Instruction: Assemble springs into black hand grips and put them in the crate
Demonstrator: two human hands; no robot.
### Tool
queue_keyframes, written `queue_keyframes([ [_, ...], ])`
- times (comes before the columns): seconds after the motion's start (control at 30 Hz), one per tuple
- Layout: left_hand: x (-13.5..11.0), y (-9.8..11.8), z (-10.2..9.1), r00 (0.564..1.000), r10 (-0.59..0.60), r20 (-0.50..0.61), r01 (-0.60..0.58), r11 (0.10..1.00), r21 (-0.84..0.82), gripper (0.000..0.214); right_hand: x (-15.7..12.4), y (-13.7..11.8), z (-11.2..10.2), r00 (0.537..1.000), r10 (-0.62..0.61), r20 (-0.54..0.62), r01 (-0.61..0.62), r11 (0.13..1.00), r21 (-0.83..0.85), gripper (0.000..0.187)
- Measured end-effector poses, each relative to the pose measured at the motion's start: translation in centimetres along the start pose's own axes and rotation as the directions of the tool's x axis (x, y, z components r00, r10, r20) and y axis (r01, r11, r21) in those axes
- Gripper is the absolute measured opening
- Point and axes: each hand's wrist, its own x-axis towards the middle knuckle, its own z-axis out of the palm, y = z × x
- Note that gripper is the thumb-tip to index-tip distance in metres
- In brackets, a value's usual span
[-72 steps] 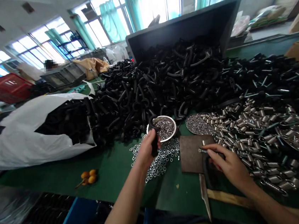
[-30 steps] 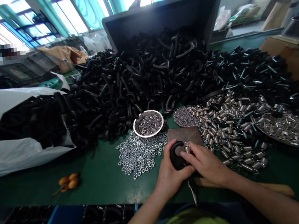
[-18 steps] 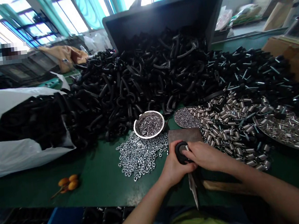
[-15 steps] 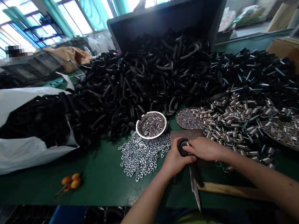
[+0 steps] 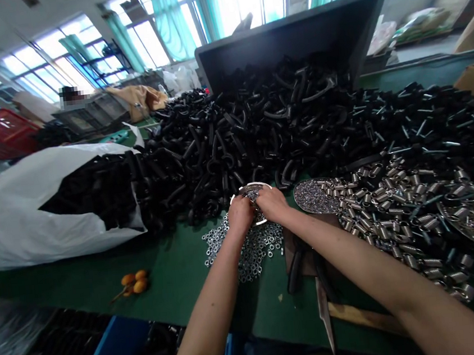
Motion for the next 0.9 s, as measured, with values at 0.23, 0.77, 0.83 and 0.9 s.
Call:
queue_keyframes([
  [0.23,-0.3,0.0,0.8,0.997,-0.017,-0.075,0.012,0.997,-0.073,0.018,0.6,0.3,2.1,1.000,0.016,-0.026,-0.014,0.995,0.101,0.034],
  [0.77,-4.3,2.0,-0.8,0.998,-0.069,0.010,0.053,0.662,-0.747,0.022,-5.2,4.7,0.8,0.954,0.262,-0.144,0.008,0.459,0.888,0.002],
  [0.83,-6.4,3.2,-0.6,0.993,0.015,0.118,0.096,0.489,-0.867,0.022,-7.7,5.6,0.9,0.954,0.275,-0.120,0.016,0.355,0.935,0.005],
  [0.9,-8.4,4.5,-0.1,0.982,0.116,0.150,0.077,0.480,-0.874,0.022,-9.9,6.3,1.3,0.952,0.292,-0.096,0.013,0.273,0.962,0.008],
])
